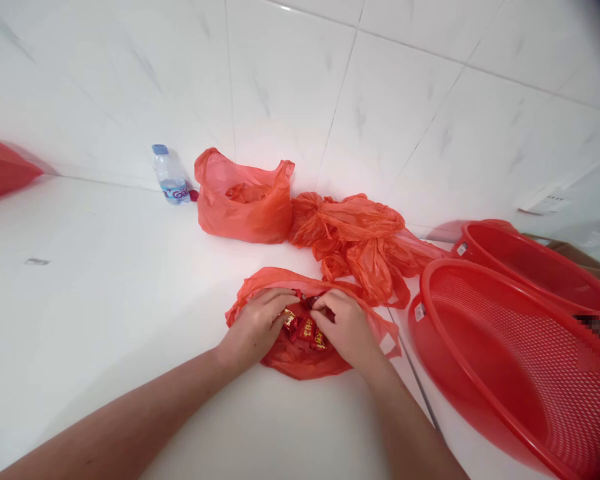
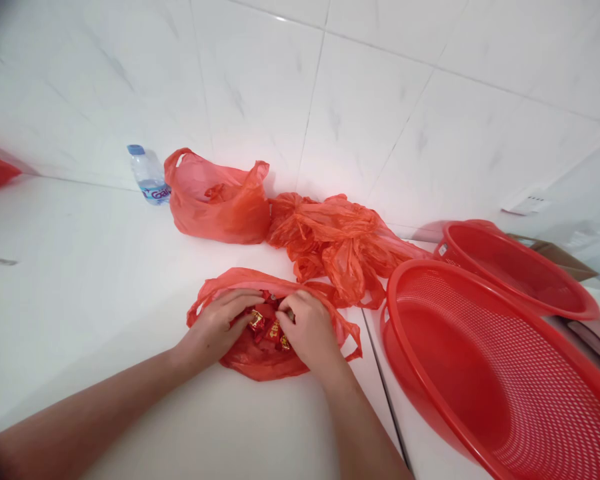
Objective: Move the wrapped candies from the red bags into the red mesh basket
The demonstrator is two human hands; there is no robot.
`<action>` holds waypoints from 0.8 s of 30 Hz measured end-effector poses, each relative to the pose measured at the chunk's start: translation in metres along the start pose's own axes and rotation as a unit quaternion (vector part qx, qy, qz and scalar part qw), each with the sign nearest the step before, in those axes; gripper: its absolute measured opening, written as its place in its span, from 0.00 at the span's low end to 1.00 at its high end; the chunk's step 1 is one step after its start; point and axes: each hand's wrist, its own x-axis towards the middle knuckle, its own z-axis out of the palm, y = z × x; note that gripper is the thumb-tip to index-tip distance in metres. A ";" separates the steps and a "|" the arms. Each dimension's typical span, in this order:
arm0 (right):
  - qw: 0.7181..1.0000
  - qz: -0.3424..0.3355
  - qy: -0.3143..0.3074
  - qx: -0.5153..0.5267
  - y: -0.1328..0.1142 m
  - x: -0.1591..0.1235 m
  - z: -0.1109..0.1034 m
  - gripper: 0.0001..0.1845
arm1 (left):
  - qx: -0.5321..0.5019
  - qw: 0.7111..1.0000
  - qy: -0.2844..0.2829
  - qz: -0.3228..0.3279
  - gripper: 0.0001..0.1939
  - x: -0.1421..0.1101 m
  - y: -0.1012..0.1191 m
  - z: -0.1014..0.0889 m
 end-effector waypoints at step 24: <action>0.998 -0.040 -0.012 -0.041 -0.003 0.000 -0.006 0.14 | 0.009 0.999 -0.037 -0.036 0.16 0.006 0.002 -0.003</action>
